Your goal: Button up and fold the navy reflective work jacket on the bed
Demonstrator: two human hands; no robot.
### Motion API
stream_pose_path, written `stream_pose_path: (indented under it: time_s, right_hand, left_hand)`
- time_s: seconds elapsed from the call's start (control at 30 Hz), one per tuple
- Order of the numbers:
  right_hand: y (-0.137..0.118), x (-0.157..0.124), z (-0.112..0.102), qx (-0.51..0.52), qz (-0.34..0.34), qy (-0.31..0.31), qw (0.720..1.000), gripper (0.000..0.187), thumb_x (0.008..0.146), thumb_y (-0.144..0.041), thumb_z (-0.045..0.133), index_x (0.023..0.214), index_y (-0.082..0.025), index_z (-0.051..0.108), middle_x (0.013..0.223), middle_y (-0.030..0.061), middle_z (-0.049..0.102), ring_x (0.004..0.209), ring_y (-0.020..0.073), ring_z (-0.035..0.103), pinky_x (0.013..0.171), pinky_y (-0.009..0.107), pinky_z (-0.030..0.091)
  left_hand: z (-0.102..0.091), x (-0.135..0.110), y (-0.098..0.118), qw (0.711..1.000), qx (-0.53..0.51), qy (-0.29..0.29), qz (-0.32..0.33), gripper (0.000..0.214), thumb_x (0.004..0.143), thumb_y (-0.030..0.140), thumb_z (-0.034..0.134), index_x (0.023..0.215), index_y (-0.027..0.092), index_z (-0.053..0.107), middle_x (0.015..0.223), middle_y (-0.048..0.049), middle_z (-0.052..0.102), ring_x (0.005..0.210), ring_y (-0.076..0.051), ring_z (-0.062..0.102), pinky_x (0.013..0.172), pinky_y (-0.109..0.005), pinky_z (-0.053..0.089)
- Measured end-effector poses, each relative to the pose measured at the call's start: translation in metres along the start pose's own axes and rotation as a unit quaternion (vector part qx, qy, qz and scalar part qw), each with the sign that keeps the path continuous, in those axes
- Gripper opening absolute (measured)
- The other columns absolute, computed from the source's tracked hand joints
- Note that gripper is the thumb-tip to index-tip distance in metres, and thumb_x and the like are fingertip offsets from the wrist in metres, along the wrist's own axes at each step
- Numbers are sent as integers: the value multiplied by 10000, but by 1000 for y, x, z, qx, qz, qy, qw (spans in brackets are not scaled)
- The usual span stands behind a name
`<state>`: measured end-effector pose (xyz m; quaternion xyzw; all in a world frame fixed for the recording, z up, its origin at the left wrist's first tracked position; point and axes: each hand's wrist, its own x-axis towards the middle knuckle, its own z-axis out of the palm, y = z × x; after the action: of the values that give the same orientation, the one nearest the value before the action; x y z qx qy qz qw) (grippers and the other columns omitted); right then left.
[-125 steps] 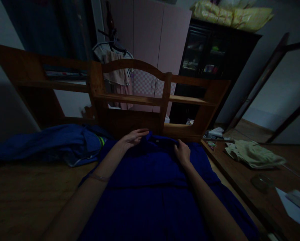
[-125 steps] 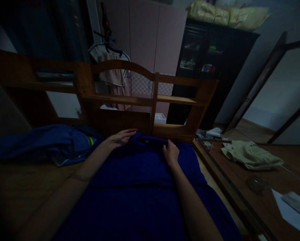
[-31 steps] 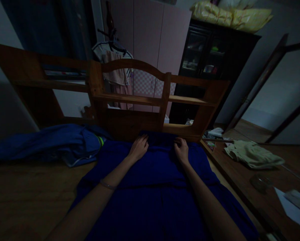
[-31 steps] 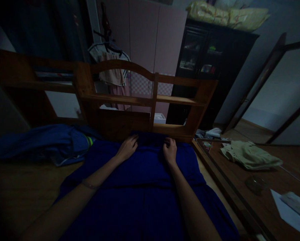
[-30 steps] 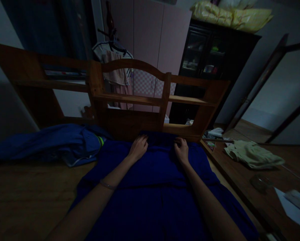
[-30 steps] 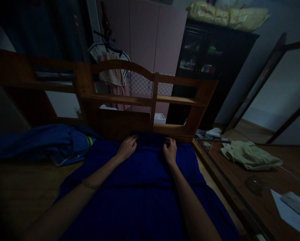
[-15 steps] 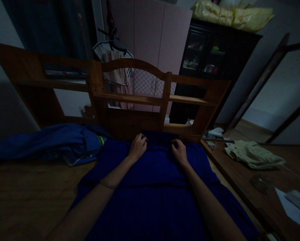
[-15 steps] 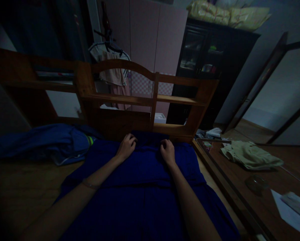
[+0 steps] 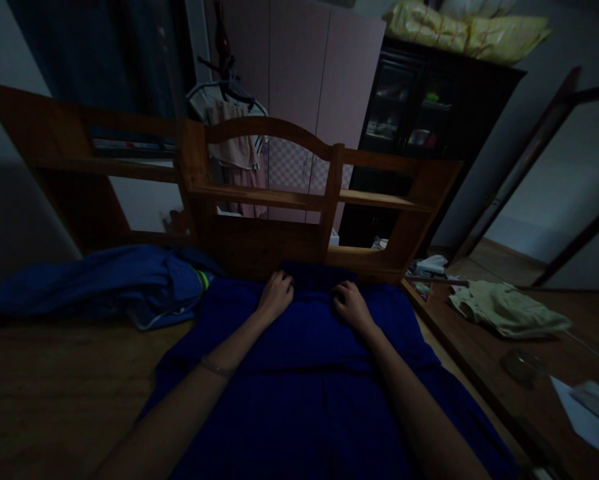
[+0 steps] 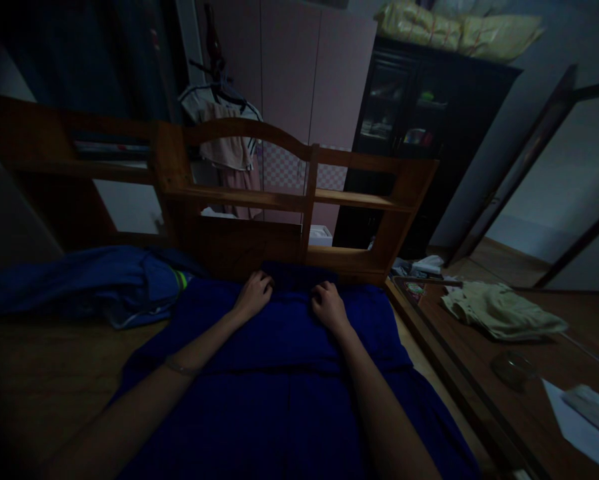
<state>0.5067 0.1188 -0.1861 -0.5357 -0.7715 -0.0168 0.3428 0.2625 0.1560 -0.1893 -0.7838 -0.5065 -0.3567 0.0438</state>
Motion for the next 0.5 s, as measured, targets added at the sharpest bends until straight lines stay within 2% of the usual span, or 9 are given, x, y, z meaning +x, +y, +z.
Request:
stream_pose_path:
  time_s: [0.27, 0.5]
  right_hand:
    - [-4, 1, 1, -10, -20, -17, 1000, 175, 783, -137, 517, 872, -222, 642, 933, 44, 605, 937, 199, 520, 832, 294, 437]
    - [-7, 0, 0, -20, -17, -2, 1000, 159, 808, -158, 497, 851, -217, 638, 893, 42, 607, 895, 190, 538, 799, 278, 433]
  left_hand:
    - [-3, -1, 0, 1000, -9, 19, -17, 168, 824, 140, 462, 793, 195, 618, 896, -81, 584, 938, -235, 524, 874, -381, 426]
    - [-22, -1, 12, 998, -28, 34, -40, 201, 853, 144, 425, 867, 202, 617, 914, -71, 621, 957, -225, 533, 921, -385, 393]
